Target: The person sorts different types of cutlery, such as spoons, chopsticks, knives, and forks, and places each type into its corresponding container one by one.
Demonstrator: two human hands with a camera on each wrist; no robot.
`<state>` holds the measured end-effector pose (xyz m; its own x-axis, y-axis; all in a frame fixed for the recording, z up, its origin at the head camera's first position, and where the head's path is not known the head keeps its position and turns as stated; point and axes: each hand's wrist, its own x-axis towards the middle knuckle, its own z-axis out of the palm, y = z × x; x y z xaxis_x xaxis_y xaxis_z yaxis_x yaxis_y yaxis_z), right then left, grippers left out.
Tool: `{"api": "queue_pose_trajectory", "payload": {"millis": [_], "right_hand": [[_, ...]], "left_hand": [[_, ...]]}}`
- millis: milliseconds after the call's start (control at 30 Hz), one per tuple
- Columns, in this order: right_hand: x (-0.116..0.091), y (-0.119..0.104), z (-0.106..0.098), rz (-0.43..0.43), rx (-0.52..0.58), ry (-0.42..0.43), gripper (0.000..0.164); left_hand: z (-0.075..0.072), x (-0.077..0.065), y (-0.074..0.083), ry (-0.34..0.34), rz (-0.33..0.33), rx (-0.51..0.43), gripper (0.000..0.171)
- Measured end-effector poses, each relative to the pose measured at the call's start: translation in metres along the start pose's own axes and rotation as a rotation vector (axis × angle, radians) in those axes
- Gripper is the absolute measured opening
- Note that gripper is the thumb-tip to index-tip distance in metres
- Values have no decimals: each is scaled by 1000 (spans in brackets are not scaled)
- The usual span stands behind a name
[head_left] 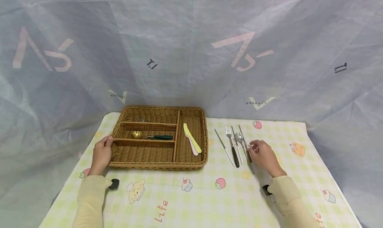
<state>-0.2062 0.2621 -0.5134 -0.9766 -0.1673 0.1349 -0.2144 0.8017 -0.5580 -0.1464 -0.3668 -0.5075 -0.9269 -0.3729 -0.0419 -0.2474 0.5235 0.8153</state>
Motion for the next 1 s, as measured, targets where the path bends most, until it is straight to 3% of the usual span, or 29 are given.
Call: {"api": "queue_pose_trajectory", "payload": {"millis": [133, 300, 600, 1000], "right_hand": [[12, 0, 3, 2, -15, -20, 30], [19, -1, 9, 64, -43, -50, 31], [21, -4, 14, 82, -63, -53, 29], [10, -5, 7, 131, -50, -44, 22]], "left_hand": [[0, 0, 0, 11, -6, -5, 65], [2, 0, 0, 11, -11, -10, 64], [1, 0, 0, 34, -3, -9, 63], [1, 1, -1, 8, -9, -16, 66]]}}
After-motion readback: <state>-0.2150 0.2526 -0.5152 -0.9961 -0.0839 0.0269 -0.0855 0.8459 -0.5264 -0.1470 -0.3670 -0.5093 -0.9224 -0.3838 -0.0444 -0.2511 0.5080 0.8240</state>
